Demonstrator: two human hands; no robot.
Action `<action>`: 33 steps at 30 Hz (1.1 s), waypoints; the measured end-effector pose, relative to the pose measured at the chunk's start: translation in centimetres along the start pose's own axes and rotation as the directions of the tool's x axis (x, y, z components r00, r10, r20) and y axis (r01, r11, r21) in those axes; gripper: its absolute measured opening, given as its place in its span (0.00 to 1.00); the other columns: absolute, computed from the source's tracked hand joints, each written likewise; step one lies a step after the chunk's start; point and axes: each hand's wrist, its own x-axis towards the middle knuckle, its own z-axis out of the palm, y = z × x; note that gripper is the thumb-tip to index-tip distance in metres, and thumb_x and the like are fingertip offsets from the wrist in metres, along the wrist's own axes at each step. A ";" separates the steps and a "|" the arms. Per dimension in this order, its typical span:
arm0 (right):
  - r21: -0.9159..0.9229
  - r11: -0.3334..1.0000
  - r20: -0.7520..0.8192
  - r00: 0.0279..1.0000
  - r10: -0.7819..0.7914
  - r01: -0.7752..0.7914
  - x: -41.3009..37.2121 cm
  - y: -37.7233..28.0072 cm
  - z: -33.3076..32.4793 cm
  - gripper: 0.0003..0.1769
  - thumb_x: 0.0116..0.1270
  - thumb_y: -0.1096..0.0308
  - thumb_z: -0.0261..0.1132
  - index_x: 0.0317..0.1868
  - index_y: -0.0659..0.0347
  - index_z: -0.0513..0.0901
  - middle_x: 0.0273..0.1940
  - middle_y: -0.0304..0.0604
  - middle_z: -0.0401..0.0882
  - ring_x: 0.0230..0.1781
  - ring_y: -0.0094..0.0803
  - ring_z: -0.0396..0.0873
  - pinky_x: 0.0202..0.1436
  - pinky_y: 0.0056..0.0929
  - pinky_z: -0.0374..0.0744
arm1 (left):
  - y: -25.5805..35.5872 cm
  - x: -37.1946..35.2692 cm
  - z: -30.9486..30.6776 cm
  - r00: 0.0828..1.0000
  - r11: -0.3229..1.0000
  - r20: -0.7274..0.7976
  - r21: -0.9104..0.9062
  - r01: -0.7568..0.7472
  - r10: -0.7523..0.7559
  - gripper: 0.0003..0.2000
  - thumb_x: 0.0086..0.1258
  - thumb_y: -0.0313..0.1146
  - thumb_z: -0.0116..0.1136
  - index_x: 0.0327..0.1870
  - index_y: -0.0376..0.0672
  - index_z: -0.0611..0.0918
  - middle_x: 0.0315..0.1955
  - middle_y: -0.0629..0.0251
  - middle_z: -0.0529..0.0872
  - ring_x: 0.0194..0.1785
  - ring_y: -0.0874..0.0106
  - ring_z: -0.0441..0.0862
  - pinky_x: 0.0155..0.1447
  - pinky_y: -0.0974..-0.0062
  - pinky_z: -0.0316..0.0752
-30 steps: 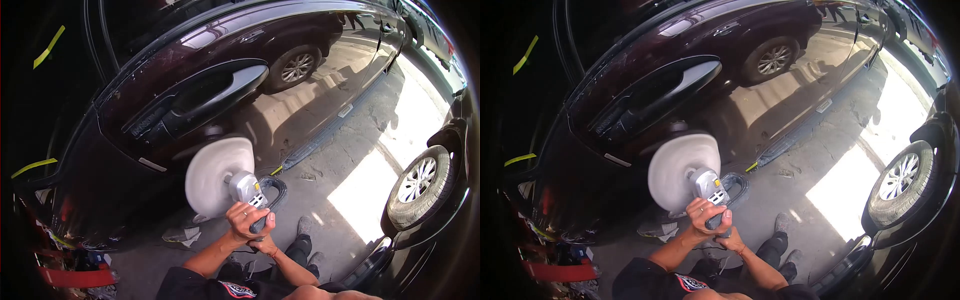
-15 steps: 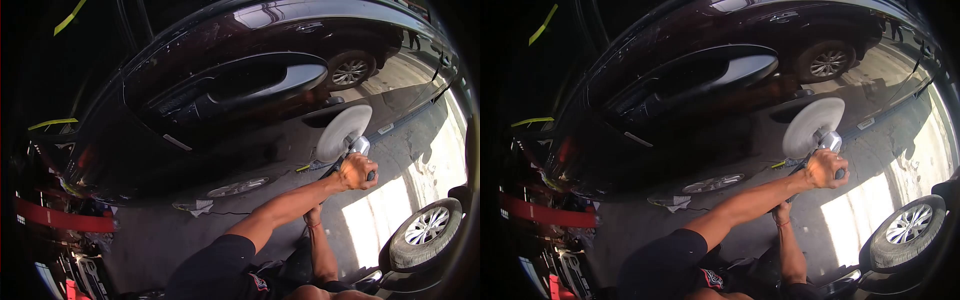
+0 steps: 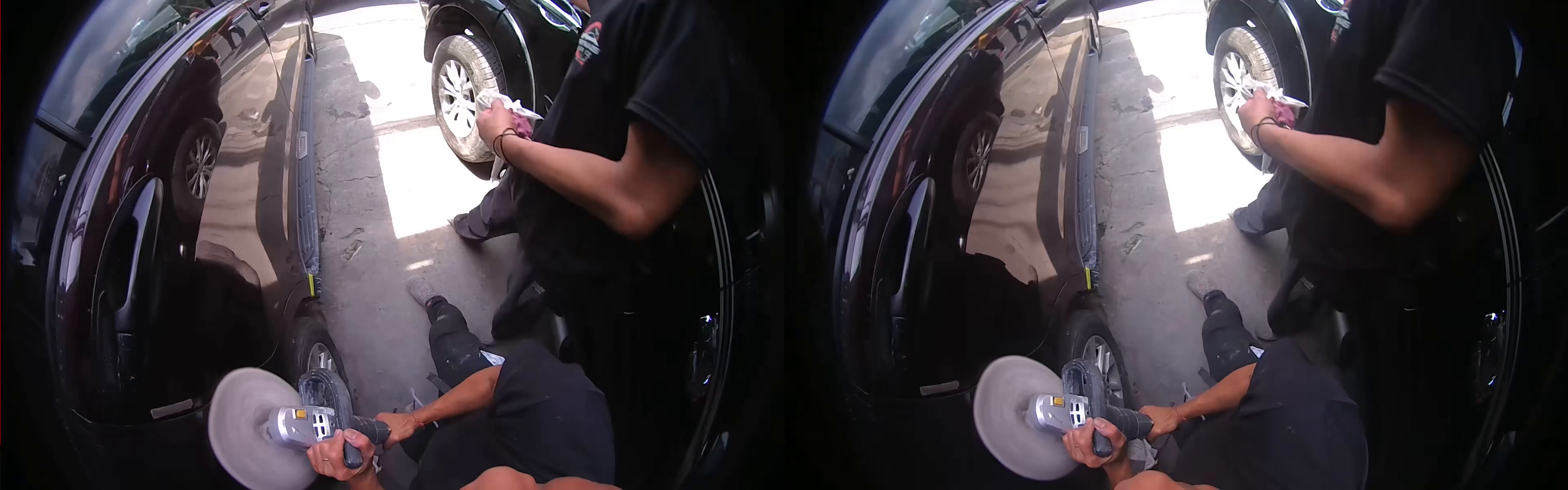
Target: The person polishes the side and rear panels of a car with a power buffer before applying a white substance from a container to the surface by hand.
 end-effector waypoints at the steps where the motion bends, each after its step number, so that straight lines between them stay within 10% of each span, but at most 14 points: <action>1: -0.005 1.000 0.011 1.000 0.023 -0.023 -1.2 0.1 1.7 0.20 0.46 0.69 0.74 0.42 0.68 0.84 0.34 0.42 0.86 0.36 0.29 0.81 0.43 0.34 0.79 | 0.3 -2.0 -2.1 1.000 0.999 0.011 -0.037 0.027 -0.027 0.05 0.60 0.30 0.61 0.33 0.39 0.80 0.17 0.63 0.73 0.19 0.62 0.70 0.30 0.62 0.63; 12: -0.192 0.978 -0.023 0.997 0.076 -0.079 -3.4 2.3 5.8 0.22 0.54 0.67 0.74 0.48 0.66 0.81 0.39 0.45 0.86 0.43 0.31 0.84 0.49 0.36 0.81 | 1.4 -2.5 -7.0 0.993 0.986 0.021 -0.114 0.119 -0.117 0.09 0.55 0.32 0.69 0.36 0.47 0.83 0.17 0.75 0.76 0.19 0.73 0.72 0.29 0.73 0.66; 16: -0.189 0.930 -0.329 0.872 -0.362 0.315 -0.2 -3.1 1.3 0.17 0.66 0.57 0.65 0.49 0.58 0.84 0.42 0.44 0.86 0.45 0.40 0.86 0.48 0.39 0.81 | -0.8 3.6 2.6 0.987 0.967 0.021 -0.197 0.158 -0.157 0.05 0.52 0.31 0.71 0.29 0.47 0.86 0.18 0.74 0.79 0.21 0.71 0.77 0.31 0.73 0.68; 23: -0.217 0.938 0.166 0.957 -0.239 0.272 5.1 0.3 -6.1 0.17 0.63 0.59 0.66 0.49 0.59 0.84 0.44 0.46 0.86 0.47 0.40 0.85 0.51 0.41 0.80 | -1.9 7.2 7.7 0.986 0.974 -0.061 -0.180 0.139 -0.152 0.06 0.51 0.34 0.71 0.27 0.46 0.84 0.17 0.73 0.76 0.22 0.70 0.75 0.32 0.71 0.67; 28: -0.322 0.891 0.381 0.906 -0.186 0.319 0.5 3.8 -5.6 0.18 0.61 0.60 0.67 0.50 0.59 0.83 0.45 0.48 0.86 0.49 0.41 0.84 0.54 0.42 0.79 | 0.7 1.5 -2.5 0.988 0.996 -0.128 -0.034 0.085 -0.089 0.08 0.51 0.34 0.70 0.32 0.48 0.86 0.19 0.77 0.75 0.23 0.74 0.75 0.36 0.73 0.71; 33: -0.467 0.800 0.470 0.872 -0.135 0.376 -2.5 10.0 9.7 0.19 0.59 0.62 0.68 0.50 0.60 0.83 0.46 0.49 0.85 0.51 0.42 0.83 0.57 0.43 0.78 | 2.8 -8.7 -16.1 0.986 0.993 -0.129 0.040 0.110 -0.104 0.12 0.54 0.33 0.68 0.40 0.50 0.83 0.22 0.80 0.78 0.24 0.76 0.76 0.36 0.73 0.71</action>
